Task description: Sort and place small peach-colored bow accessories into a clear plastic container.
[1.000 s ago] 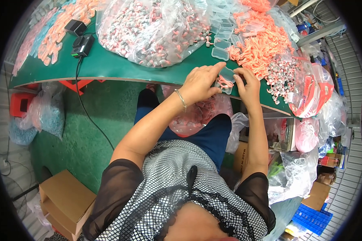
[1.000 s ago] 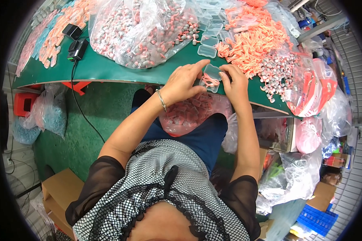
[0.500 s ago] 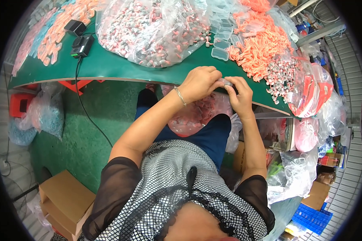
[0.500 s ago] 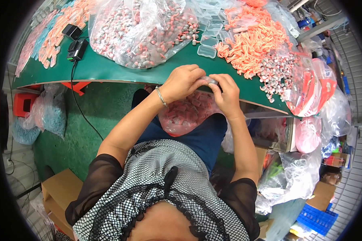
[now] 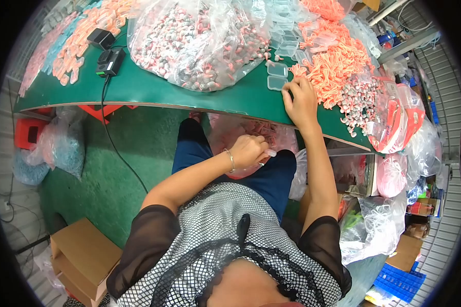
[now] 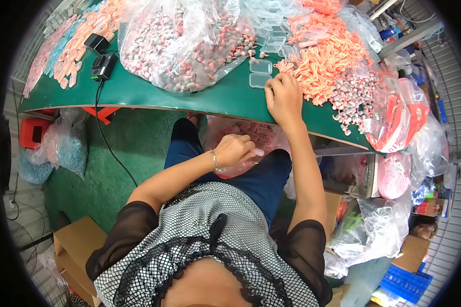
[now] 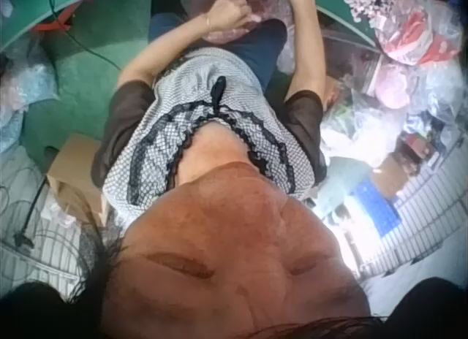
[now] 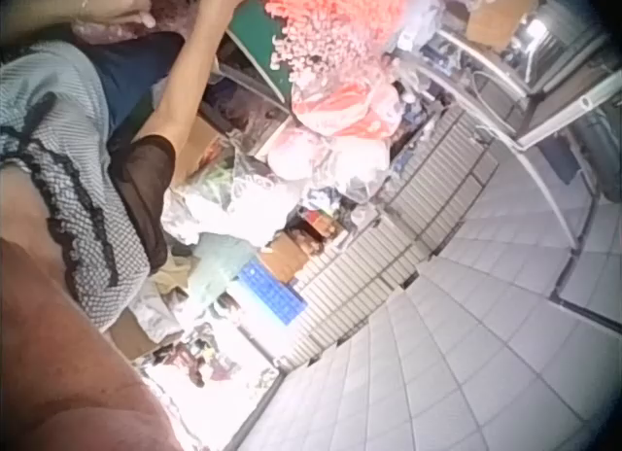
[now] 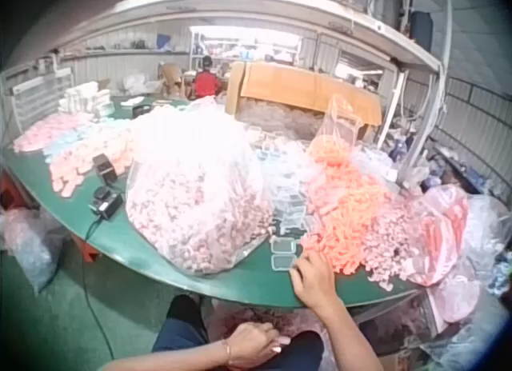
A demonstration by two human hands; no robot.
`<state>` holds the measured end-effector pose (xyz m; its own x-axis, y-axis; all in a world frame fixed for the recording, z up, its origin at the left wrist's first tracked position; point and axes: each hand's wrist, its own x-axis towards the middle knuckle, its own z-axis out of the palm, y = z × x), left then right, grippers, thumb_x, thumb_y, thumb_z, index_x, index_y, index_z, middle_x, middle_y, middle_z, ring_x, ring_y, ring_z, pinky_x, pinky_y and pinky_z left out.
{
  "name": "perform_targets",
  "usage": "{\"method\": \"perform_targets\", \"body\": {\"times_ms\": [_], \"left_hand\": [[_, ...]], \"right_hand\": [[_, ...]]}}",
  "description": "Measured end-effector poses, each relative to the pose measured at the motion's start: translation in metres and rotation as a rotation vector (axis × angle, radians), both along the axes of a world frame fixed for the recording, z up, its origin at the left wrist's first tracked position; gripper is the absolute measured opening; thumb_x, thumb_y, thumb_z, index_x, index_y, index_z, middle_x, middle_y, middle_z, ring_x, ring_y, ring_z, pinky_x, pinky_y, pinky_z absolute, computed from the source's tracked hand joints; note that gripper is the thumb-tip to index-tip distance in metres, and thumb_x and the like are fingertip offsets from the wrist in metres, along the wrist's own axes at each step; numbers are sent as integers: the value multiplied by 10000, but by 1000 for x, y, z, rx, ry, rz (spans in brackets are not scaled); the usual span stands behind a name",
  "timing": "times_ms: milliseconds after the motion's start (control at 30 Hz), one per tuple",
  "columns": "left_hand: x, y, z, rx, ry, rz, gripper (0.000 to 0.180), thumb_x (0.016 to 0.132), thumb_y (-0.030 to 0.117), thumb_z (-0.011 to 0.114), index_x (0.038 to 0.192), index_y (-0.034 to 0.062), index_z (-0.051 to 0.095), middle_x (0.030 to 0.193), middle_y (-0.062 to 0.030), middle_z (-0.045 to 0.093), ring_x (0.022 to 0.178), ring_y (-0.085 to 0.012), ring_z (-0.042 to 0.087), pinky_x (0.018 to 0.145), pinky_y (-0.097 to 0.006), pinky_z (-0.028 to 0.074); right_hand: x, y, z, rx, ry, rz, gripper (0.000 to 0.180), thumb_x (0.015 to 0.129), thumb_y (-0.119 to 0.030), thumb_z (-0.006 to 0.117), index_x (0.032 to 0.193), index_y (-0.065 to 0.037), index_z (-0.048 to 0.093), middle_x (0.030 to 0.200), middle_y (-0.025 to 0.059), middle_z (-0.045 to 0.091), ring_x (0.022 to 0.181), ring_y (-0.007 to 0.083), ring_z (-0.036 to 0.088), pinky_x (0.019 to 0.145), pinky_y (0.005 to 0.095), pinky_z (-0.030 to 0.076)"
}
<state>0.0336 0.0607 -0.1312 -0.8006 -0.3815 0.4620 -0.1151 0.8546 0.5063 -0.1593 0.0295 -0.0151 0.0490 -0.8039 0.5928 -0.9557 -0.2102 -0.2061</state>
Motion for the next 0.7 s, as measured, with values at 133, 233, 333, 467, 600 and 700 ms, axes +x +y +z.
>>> {"method": "perform_targets", "body": {"times_ms": [133, 233, 333, 467, 600, 700], "left_hand": [[-15, 0, -57, 201, -365, 62, 275, 837, 337, 657, 920, 75, 665, 892, -129, 676, 780, -333, 684, 620, -445, 537], [-18, 6, -68, 167, -403, 73, 233, 842, 252, 646, 1007, 89, 658, 942, -130, 675, 822, -329, 677, 673, -420, 544], [-13, -1, 12, 183, -185, -92, 187, 831, 219, 661, 968, 92, 663, 926, -111, 662, 801, -314, 665, 680, -423, 535], [-4, -38, 114, 110, 122, -60, 113, 810, 117, 666, 919, 87, 669, 801, -101, 624, 736, -323, 643, 629, -422, 520], [-36, -118, 141, -55, 48, 526, 171, 853, 155, 639, 1017, 116, 665, 937, -128, 648, 823, -366, 662, 684, -478, 537], [-58, -158, 123, -145, -346, 586, 162, 876, 140, 562, 1006, 102, 652, 1026, -169, 652, 880, -367, 678, 713, -478, 550]], "right_hand": [[7, 27, 1, 30, -43, -4, 115, 753, -87, 714, 843, -69, 644, 936, 81, 574, 911, 291, 571, 770, 421, 438], [9, 37, 4, 39, -67, 23, 128, 758, -97, 721, 842, -57, 635, 1001, 96, 589, 958, 303, 573, 815, 410, 439], [0, 44, 0, 39, -91, 23, 139, 762, -102, 724, 861, -59, 637, 1022, 92, 596, 975, 298, 575, 821, 407, 440], [-7, 51, -3, 40, -155, 19, 154, 765, -109, 726, 884, -61, 641, 1026, 89, 602, 983, 293, 577, 825, 403, 441], [-5, 53, -1, 22, -155, 31, 182, 773, -127, 725, 923, -70, 641, 1008, 89, 607, 973, 295, 581, 822, 401, 444], [-5, 56, -1, -11, -188, 25, 205, 786, -138, 723, 964, -75, 642, 1010, 94, 612, 978, 292, 590, 830, 400, 446]]}}
